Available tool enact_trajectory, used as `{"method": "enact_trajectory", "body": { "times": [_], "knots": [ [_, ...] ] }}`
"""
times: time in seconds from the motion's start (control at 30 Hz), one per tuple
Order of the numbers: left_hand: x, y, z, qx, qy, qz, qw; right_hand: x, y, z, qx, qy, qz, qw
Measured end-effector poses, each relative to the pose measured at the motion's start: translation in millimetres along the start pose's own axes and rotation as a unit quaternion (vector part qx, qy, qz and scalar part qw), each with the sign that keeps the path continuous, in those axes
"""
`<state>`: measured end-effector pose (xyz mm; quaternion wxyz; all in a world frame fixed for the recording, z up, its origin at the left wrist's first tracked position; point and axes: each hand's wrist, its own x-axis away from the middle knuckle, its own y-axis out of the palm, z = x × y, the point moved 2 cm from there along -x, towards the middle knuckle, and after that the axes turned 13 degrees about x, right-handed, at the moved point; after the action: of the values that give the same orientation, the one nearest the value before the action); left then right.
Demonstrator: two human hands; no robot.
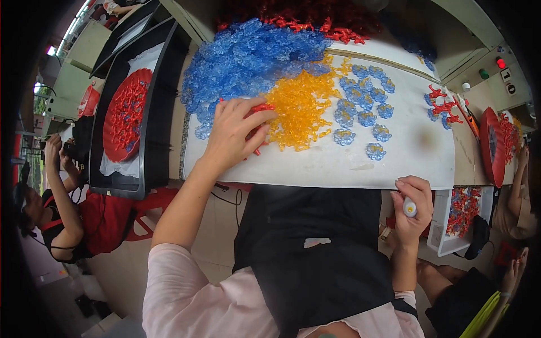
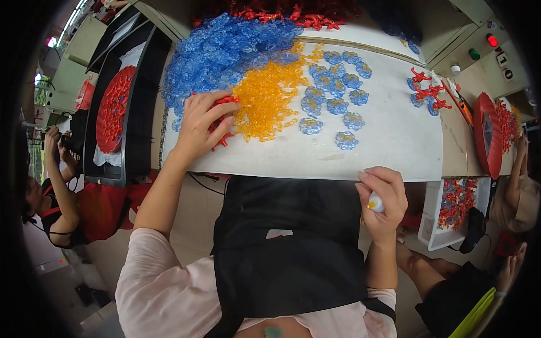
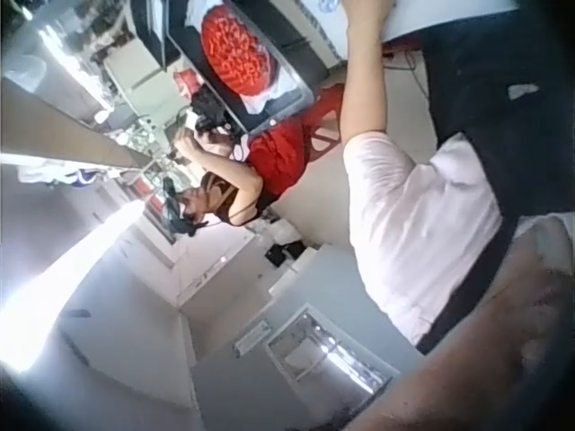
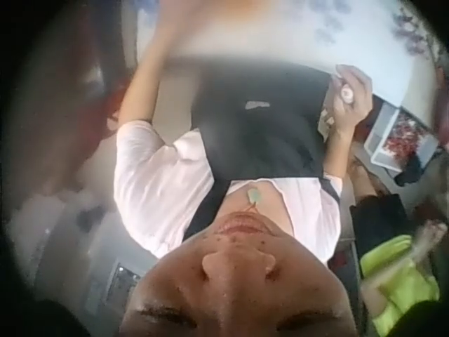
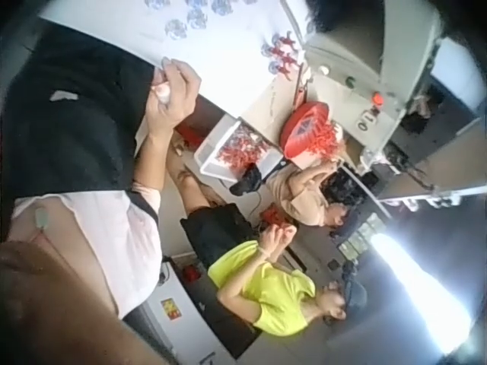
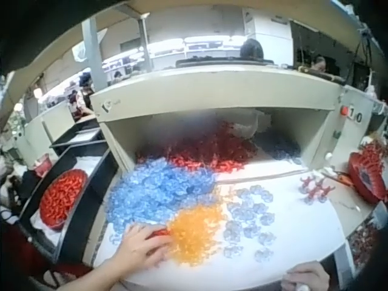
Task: The person assembles small red toy figures onto blue plastic bases by applying glue from a bottle to the bases, then pressing the figures onto the glued bases.
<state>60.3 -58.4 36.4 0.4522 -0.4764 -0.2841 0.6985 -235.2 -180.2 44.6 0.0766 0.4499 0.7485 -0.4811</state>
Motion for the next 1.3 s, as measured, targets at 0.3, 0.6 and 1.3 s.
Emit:
{"method": "enact_trajectory", "body": {
  "times": [0.3, 0.6, 1.3],
  "knots": [
    [-4, -12, -4, 0.127, -0.033, 0.136, 0.982, -5, 4, -2, 0.017, 0.005, -0.014, 1.000],
    [27, -31, 0, 0.102, -0.096, 0.096, 0.986, 0, 15, 7, -0.163, 0.008, -0.032, 0.986],
    [-2, 50, 82, 0.326, -0.144, 0.109, 0.928, 1, 12, 4, -0.321, 0.122, -0.065, 0.937]
  ]
}}
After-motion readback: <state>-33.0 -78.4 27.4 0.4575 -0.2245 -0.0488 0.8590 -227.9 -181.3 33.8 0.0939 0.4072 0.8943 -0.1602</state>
